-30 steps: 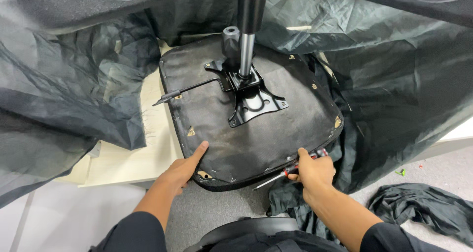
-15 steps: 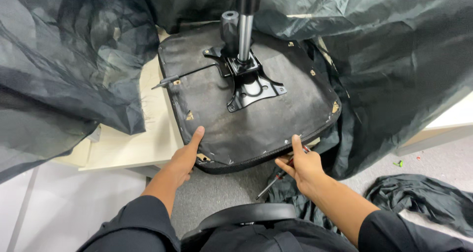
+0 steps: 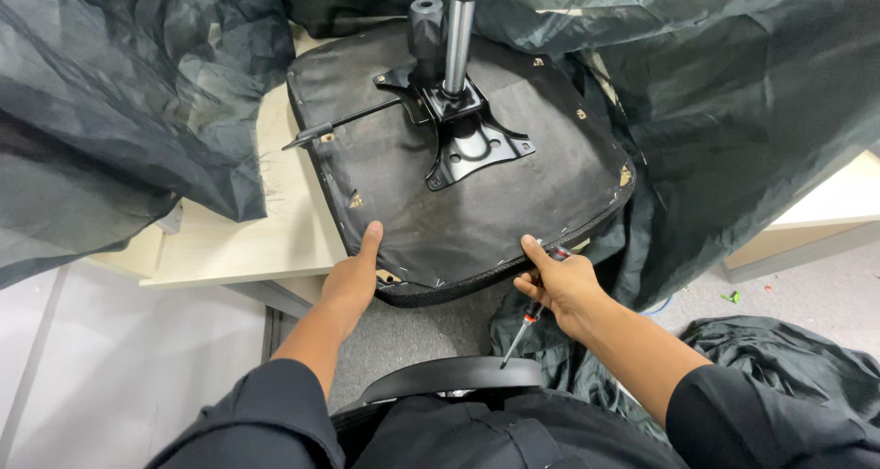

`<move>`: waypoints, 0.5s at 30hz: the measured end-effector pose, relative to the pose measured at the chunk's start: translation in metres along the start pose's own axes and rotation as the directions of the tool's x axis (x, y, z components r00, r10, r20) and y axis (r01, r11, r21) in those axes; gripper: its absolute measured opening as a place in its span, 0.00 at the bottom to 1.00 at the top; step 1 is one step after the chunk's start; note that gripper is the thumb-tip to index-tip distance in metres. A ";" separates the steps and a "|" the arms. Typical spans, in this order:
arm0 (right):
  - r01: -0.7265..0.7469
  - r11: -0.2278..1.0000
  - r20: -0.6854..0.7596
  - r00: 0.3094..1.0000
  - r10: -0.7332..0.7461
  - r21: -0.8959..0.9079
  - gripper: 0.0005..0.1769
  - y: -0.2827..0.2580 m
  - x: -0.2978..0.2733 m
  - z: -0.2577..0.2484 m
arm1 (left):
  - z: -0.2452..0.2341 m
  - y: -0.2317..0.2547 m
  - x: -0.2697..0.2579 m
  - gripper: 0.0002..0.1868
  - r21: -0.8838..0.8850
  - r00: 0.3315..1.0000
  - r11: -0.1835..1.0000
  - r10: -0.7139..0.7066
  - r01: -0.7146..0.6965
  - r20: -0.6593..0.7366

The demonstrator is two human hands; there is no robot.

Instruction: The person uses a screwdriver to tighten screws on the base of an overturned office chair. The chair is placed on a black protective mat while the person secures the central column to the base plate.

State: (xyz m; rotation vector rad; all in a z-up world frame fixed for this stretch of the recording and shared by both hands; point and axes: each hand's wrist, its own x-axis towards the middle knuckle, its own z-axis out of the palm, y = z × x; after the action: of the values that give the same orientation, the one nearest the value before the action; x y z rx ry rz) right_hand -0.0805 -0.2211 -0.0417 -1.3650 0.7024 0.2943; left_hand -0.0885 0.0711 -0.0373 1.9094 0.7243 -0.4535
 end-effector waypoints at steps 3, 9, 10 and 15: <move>0.023 0.999 0.006 1.000 -0.023 -0.044 0.19 -0.002 -0.001 -0.007 | 0.010 -0.003 -0.008 0.57 -0.021 0.999 1.000 0.019 -0.020 -0.042; 0.083 0.992 0.050 0.996 -0.078 -0.097 0.18 -0.007 0.009 -0.026 | 0.034 -0.004 -0.027 0.55 -0.028 0.997 0.999 -0.032 0.030 -0.070; 0.086 0.991 0.059 0.995 -0.080 -0.102 0.18 -0.009 0.013 -0.030 | 0.040 -0.003 -0.029 0.55 -0.008 0.997 0.999 -0.034 0.033 -0.070; 0.083 0.989 0.050 0.996 -0.077 -0.126 0.18 -0.021 0.035 -0.050 | 0.069 0.000 -0.038 0.56 -0.013 0.996 0.997 -0.078 0.078 -0.052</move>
State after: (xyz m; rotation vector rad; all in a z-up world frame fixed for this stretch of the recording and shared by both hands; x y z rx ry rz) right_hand -0.0558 -0.2807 -0.0486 -1.5006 0.5982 0.3096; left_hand -0.1170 -0.0019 -0.0438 1.8939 0.8366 -0.4481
